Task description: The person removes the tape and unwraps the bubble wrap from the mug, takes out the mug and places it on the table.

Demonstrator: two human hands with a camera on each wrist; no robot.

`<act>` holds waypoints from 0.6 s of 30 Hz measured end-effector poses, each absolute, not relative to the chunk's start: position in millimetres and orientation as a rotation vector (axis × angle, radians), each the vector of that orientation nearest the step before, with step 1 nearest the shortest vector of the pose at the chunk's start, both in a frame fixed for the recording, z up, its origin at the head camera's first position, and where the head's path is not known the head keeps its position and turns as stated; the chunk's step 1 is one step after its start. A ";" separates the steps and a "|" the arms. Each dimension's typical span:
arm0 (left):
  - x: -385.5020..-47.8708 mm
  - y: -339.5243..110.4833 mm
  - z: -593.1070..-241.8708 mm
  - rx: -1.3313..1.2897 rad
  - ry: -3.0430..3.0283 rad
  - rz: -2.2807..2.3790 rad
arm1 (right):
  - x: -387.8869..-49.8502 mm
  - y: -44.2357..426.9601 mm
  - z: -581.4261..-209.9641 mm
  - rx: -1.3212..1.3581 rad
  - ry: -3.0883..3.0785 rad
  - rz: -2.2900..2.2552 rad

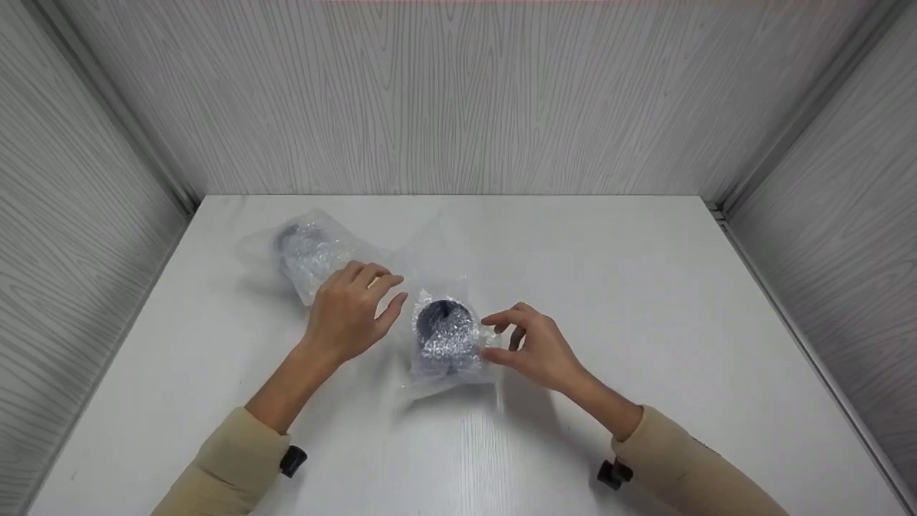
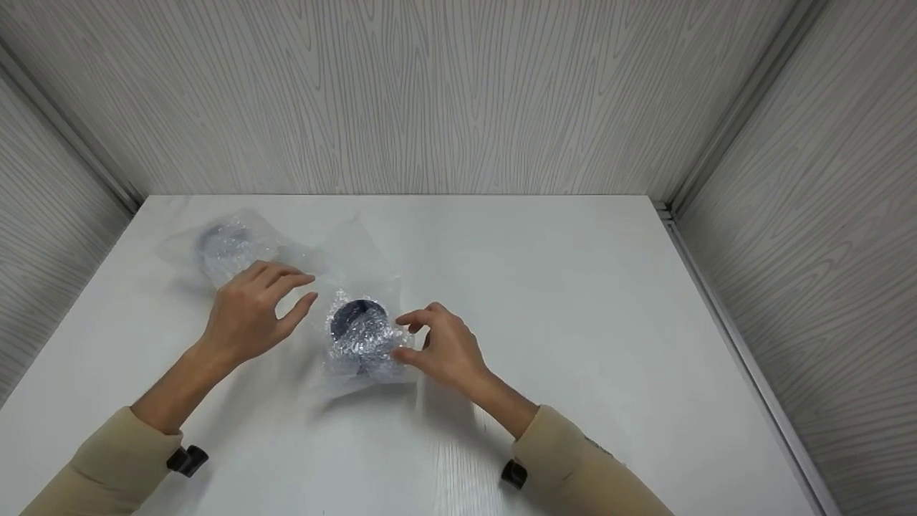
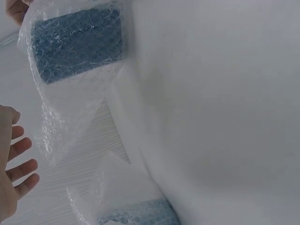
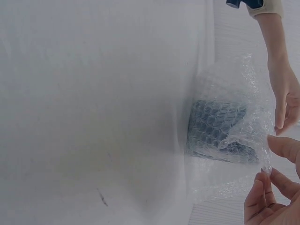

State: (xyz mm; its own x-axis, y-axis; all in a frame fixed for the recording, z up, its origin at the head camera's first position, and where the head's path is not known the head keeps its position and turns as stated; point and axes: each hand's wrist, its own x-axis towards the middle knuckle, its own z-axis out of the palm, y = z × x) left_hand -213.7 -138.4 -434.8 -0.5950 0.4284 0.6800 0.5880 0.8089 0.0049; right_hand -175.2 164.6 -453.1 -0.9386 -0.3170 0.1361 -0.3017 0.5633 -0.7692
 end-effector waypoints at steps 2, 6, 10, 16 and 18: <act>-209.2 -136.9 -436.5 -0.768 -2.289 -0.291 | -175.5 164.6 -453.7 -0.546 2.762 -1.353; -201.9 -135.2 -440.5 -0.808 -2.278 -0.278 | -175.0 164.8 -453.4 -0.534 2.761 -1.356; -196.7 -134.4 -444.8 -0.836 -2.282 -0.281 | -174.2 165.1 -452.5 -0.520 2.756 -1.361; -189.4 -134.4 -450.5 -0.881 -2.290 -0.297 | -174.9 164.6 -453.8 -0.533 2.757 -1.357; -187.5 -134.8 -452.1 -0.901 -2.298 -0.301 | -174.7 164.2 -453.0 -0.536 2.761 -1.357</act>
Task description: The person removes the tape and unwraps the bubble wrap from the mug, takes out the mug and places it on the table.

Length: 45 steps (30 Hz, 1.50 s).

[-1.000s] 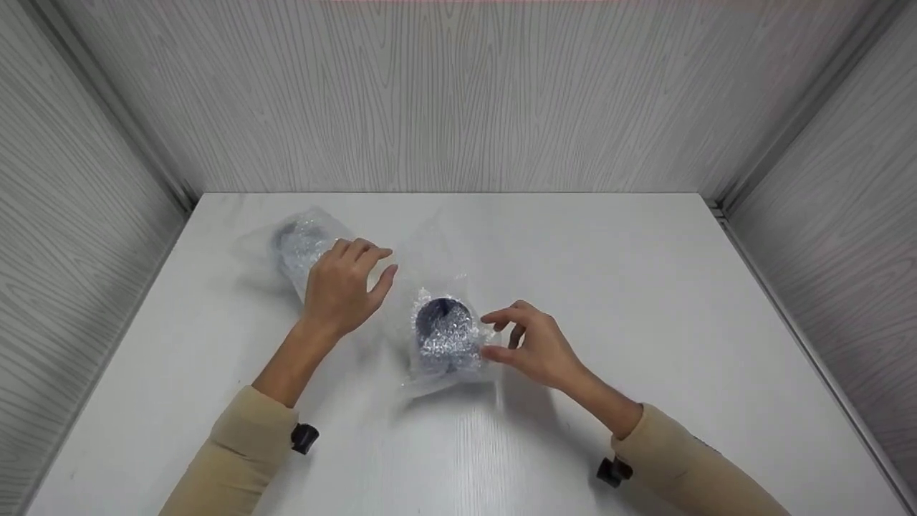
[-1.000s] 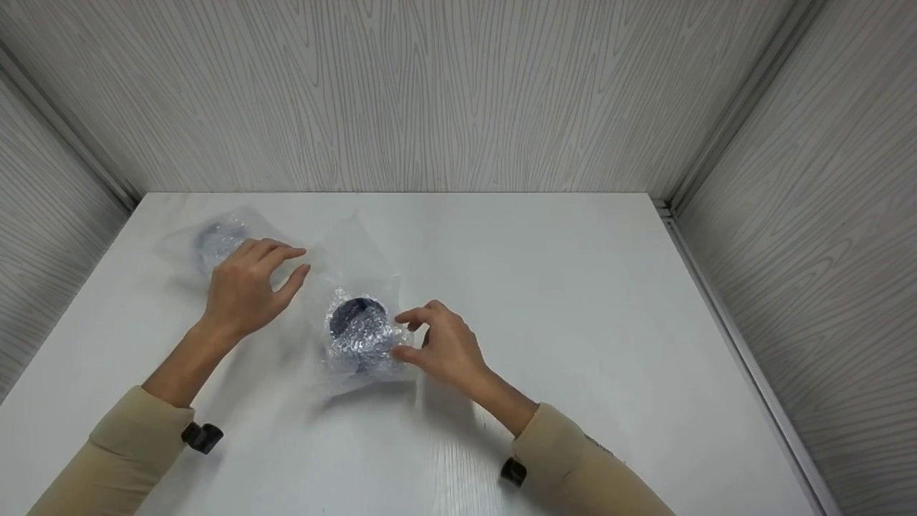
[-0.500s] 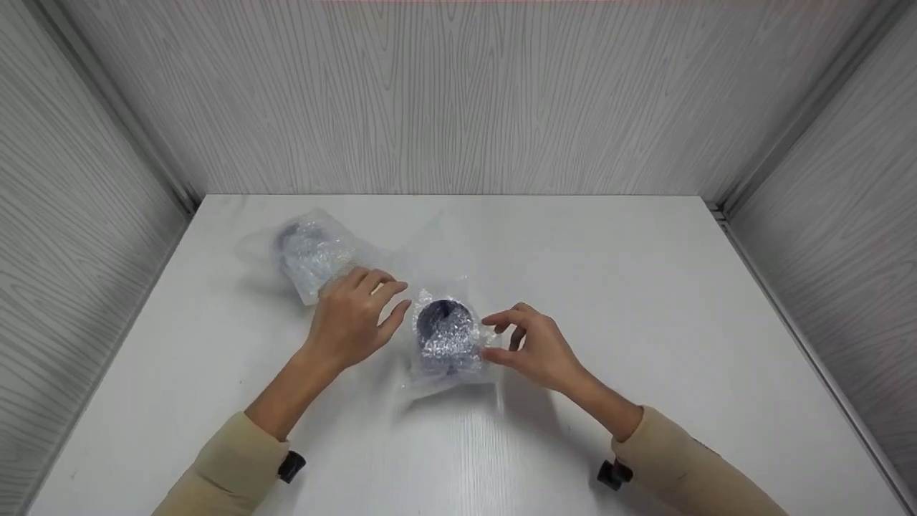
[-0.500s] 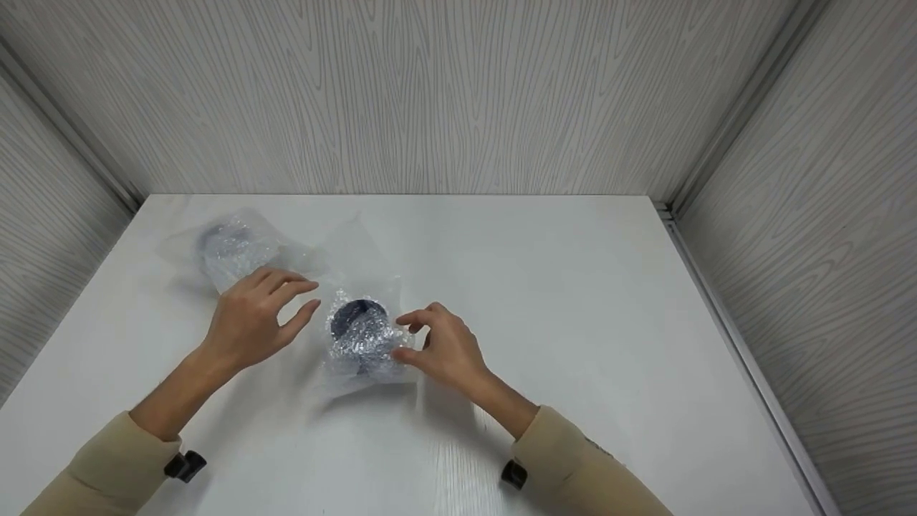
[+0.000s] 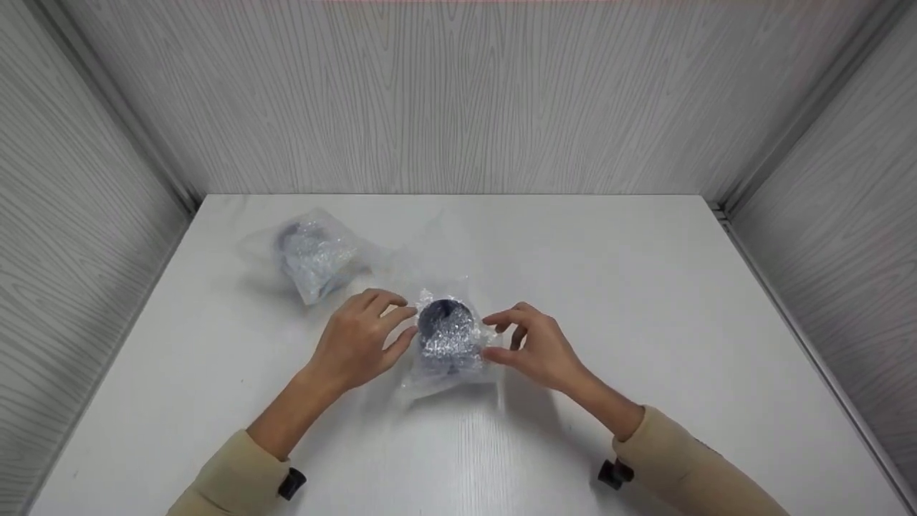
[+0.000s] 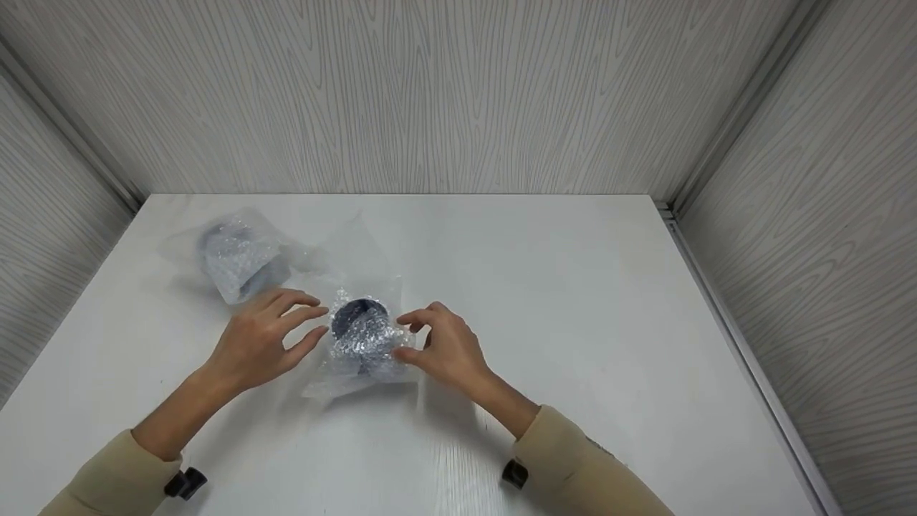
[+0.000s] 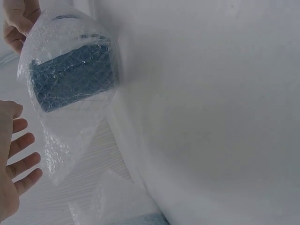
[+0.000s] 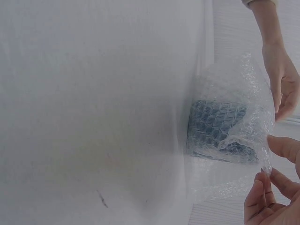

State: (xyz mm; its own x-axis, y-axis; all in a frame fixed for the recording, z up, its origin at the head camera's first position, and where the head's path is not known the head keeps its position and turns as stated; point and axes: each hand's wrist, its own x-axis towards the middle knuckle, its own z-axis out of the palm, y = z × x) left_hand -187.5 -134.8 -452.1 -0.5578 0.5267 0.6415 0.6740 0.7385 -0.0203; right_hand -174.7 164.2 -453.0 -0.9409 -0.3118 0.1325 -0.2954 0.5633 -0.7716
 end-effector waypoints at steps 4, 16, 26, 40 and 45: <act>-184.8 -135.7 -456.2 -0.935 -2.315 -0.312 | -174.2 164.0 -451.8 -0.541 2.771 -1.347; -181.1 -131.1 -465.2 -1.005 -2.322 -0.387 | -174.2 164.1 -451.7 -0.537 2.764 -1.350; -182.1 -128.5 -467.2 -1.033 -2.318 -0.416 | -175.0 163.9 -451.7 -0.530 2.766 -1.341; -183.0 -126.1 -470.7 -1.025 -2.311 -0.425 | -176.7 164.8 -452.1 -0.499 2.737 -1.344; -183.0 -126.2 -471.1 -1.032 -2.299 -0.434 | -177.3 165.2 -452.9 -0.522 2.748 -1.349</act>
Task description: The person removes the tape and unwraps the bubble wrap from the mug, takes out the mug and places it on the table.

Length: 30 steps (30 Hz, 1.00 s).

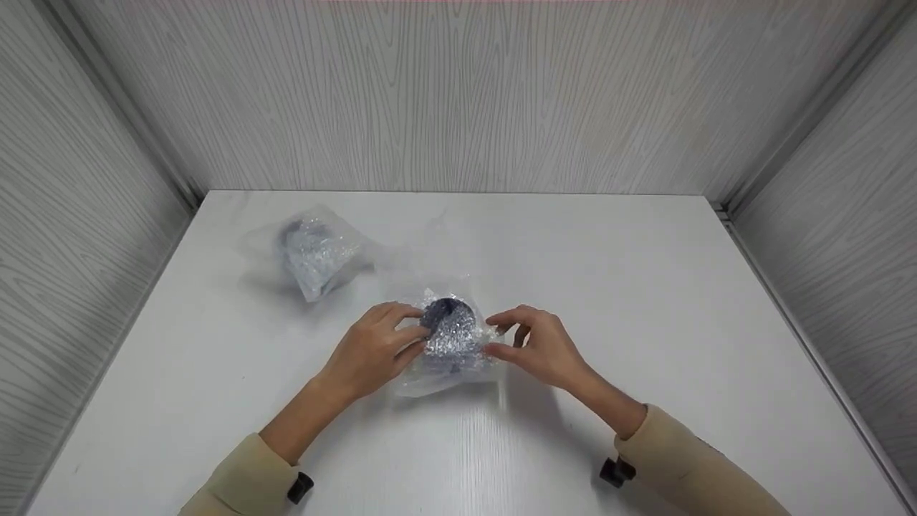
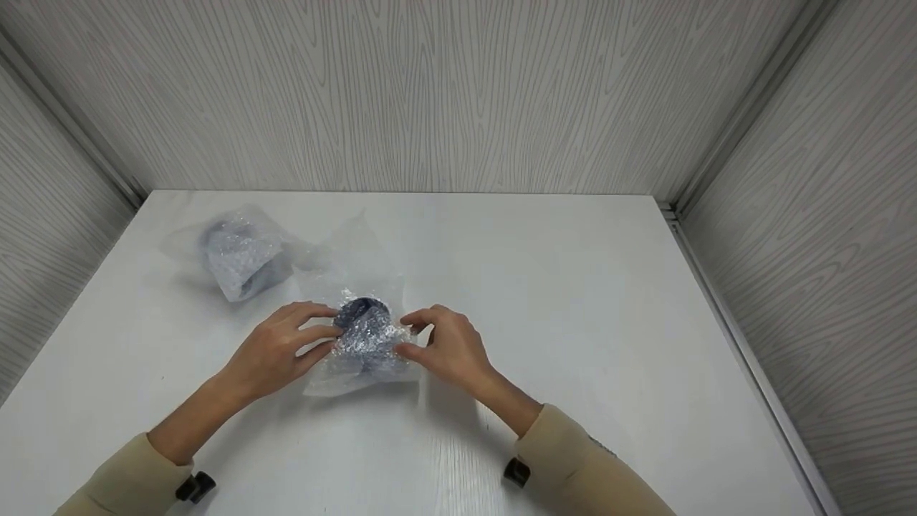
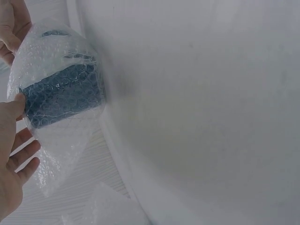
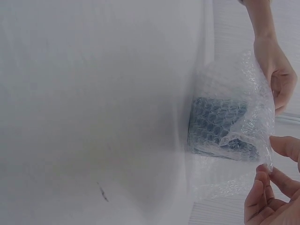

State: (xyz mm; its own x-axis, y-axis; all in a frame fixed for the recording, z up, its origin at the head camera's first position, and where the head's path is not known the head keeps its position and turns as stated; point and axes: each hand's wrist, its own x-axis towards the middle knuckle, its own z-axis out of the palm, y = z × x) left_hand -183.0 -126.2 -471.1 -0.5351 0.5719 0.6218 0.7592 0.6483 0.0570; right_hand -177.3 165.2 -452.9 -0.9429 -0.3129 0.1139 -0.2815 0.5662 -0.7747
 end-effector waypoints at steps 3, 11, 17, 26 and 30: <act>-182.9 -126.4 -470.9 -1.034 -2.295 -0.437 | -177.6 165.4 -453.3 -0.546 2.750 -1.357; -183.6 -126.3 -470.5 -1.046 -2.282 -0.426 | -176.4 166.5 -450.6 -0.568 2.743 -1.360; -182.6 -126.2 -470.1 -1.040 -2.298 -0.439 | -175.8 167.0 -448.3 -0.566 2.741 -1.357; -181.8 -125.9 -468.9 -1.042 -2.306 -0.437 | -171.1 168.6 -445.7 -0.605 2.747 -1.359; -182.4 -126.1 -469.5 -1.049 -2.290 -0.437 | -167.9 168.9 -443.6 -0.628 2.752 -1.351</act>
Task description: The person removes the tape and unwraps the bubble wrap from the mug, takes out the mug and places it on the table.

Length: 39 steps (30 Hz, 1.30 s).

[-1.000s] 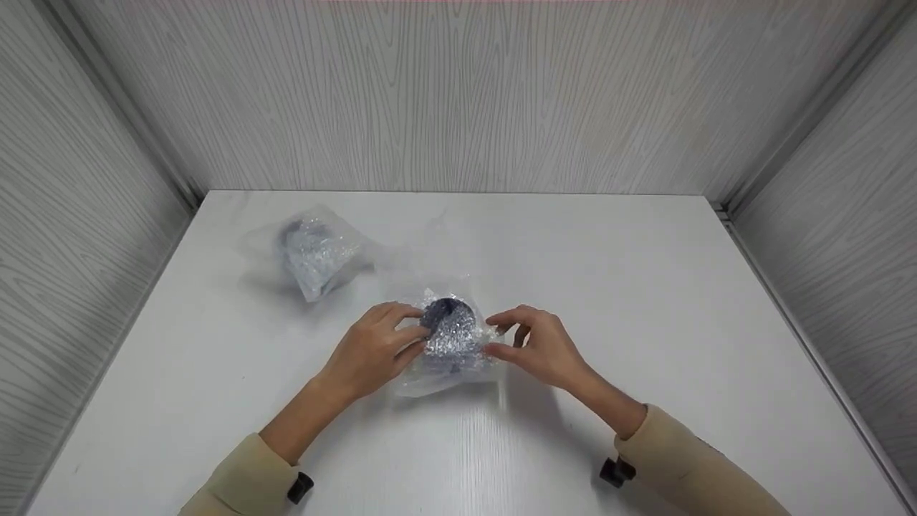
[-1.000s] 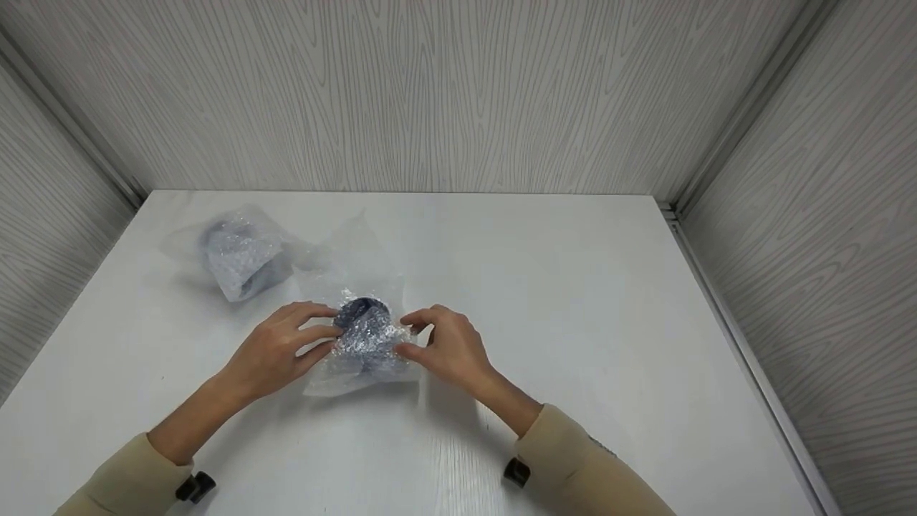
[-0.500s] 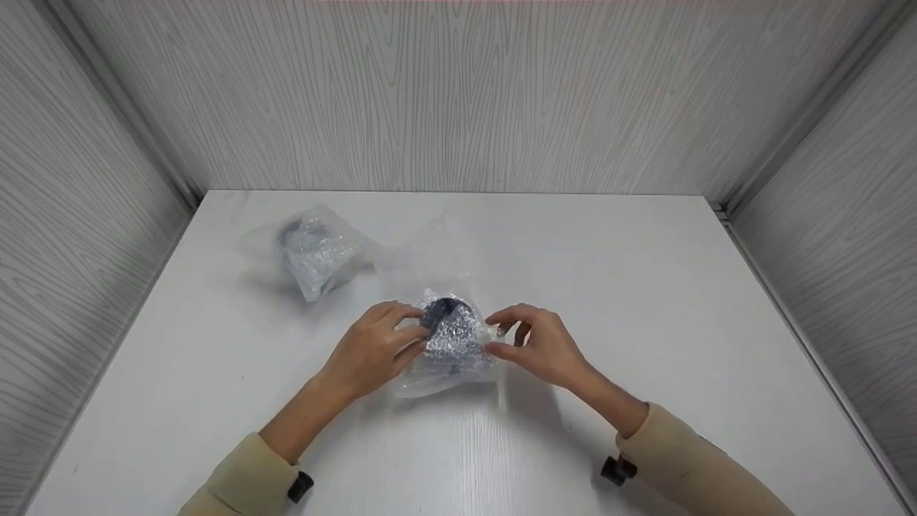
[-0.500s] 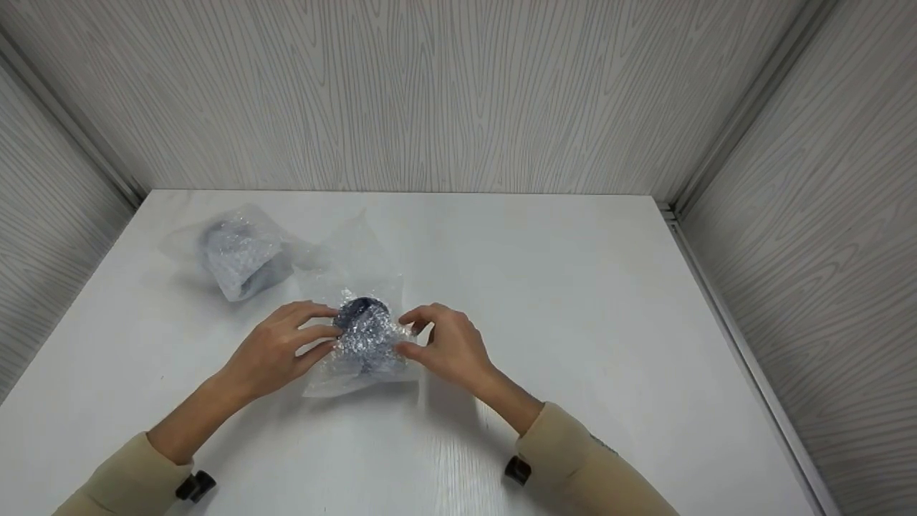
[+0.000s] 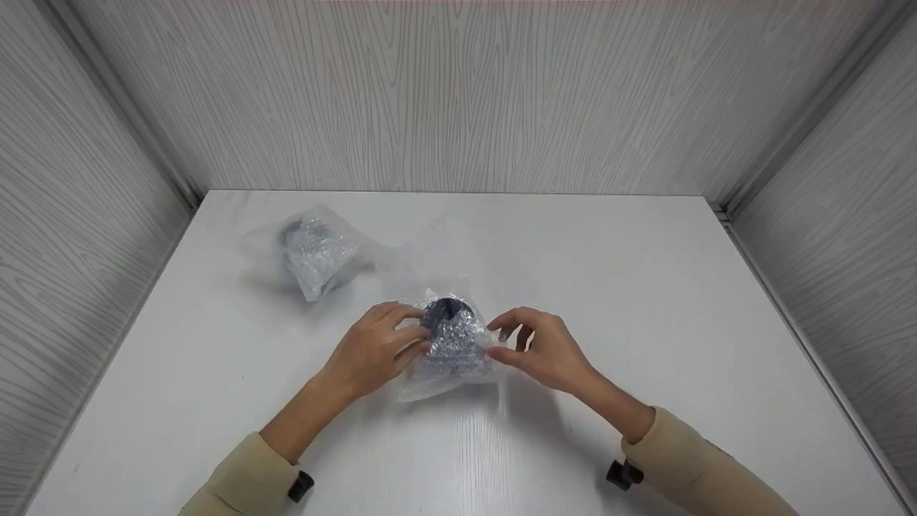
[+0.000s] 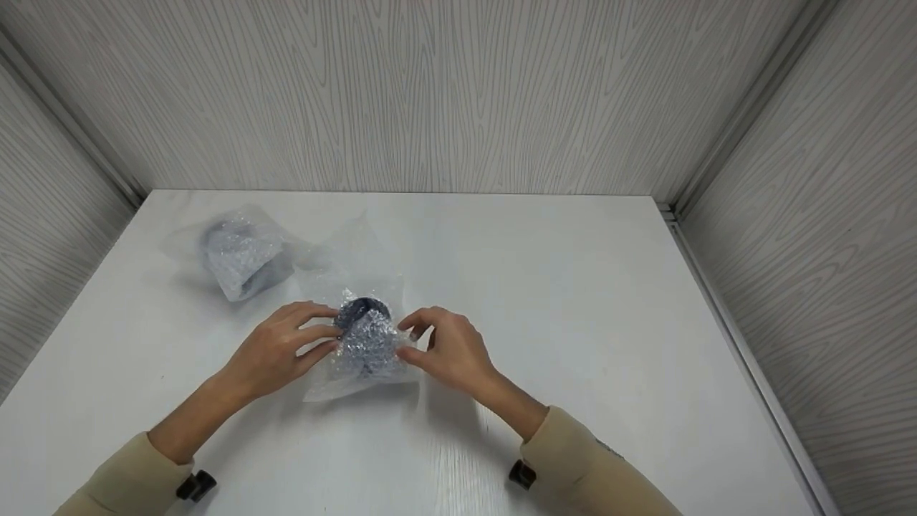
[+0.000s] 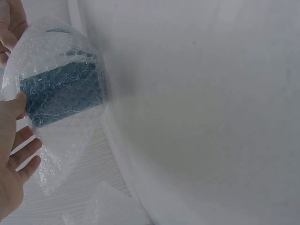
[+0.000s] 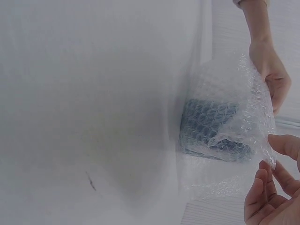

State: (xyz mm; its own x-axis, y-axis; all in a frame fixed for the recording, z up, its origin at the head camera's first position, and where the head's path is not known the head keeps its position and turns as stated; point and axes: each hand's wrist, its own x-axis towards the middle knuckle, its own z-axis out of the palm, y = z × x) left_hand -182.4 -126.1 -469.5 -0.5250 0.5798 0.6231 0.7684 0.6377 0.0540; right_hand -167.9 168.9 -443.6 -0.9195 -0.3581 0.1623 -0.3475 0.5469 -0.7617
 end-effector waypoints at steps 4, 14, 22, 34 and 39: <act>-183.2 -126.4 -470.4 -1.053 -2.274 -0.432 | -165.4 169.8 -442.1 -0.662 2.737 -1.352; -182.3 -126.8 -470.1 -1.038 -2.275 -0.402 | -159.2 174.1 -437.8 -0.786 2.740 -1.333; -181.1 -126.7 -469.4 -1.038 -2.310 -0.437 | -151.5 178.2 -439.3 -0.874 2.757 -1.302; -181.5 -125.9 -469.9 -1.036 -2.290 -0.446 | -140.9 185.8 -437.5 -0.912 2.796 -1.241; -182.3 -125.6 -469.5 -1.035 -2.287 -0.427 | -135.4 187.4 -435.6 -0.885 2.809 -1.218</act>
State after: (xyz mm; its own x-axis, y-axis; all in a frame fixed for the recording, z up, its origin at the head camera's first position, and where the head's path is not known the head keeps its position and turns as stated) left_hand -182.3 -125.6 -469.5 -0.5259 0.5733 0.6282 0.7613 0.6467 0.0472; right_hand -135.4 187.4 -435.6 -0.8448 -0.4719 0.2521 -0.5066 0.5539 -0.6607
